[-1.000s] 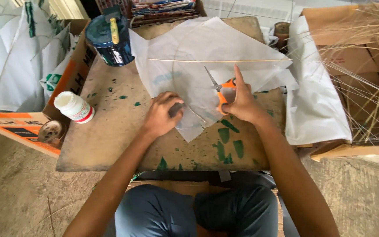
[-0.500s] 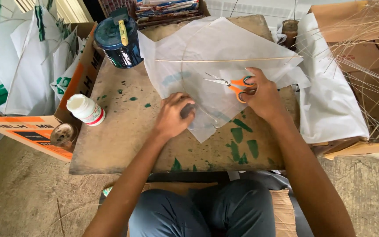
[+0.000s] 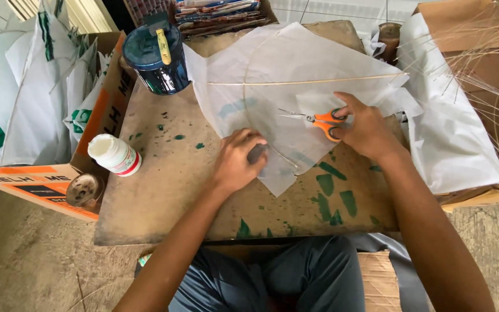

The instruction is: Trimming excess paper from a kite frame using scissors to shape the kite.

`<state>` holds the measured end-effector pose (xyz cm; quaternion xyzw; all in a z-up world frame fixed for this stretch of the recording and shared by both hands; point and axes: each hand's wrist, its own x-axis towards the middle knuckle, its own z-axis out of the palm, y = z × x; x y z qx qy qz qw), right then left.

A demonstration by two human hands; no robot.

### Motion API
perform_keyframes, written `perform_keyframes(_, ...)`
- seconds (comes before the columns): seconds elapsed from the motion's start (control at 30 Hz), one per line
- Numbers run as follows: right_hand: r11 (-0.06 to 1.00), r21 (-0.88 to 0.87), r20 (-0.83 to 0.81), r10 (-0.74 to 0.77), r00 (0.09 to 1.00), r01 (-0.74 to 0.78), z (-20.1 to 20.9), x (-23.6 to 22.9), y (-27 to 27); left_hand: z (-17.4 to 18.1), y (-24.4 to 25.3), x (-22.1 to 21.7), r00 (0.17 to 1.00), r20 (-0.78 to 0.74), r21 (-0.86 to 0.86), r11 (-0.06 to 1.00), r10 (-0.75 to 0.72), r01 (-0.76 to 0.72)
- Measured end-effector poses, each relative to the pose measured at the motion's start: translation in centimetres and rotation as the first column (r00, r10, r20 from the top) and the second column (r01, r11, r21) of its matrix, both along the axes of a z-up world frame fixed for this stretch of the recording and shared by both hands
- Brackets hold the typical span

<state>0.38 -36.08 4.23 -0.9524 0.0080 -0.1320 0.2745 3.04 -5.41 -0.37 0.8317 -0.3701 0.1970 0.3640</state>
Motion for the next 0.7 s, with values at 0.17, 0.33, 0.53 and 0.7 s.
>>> perform_keyframes(0.17,0.999,0.002,-0.173,-0.043,0.984,0.044,0.9,0.5,0.2,-0.1,0.0,0.1,1.0,-0.008,-0.026,1.0,0.008,-0.008)
perform_keyframes(0.33,0.988,0.144,-0.224,-0.023,0.974,0.057,3.5,-1.1,1.3,-0.3,0.0,0.5,1.0,0.005,-0.07,0.997,-0.017,0.018)
perform_keyframes(0.53,0.996,0.065,-0.267,-0.043,0.963,0.063,4.0,-1.2,1.5,0.4,0.1,0.3,0.999,0.017,-0.148,0.988,-0.048,0.05)
perform_keyframes(0.7,0.991,0.11,0.094,0.068,0.993,-0.078,2.6,-0.3,1.3,0.5,0.1,0.1,0.998,0.037,-0.177,0.983,-0.046,0.052)
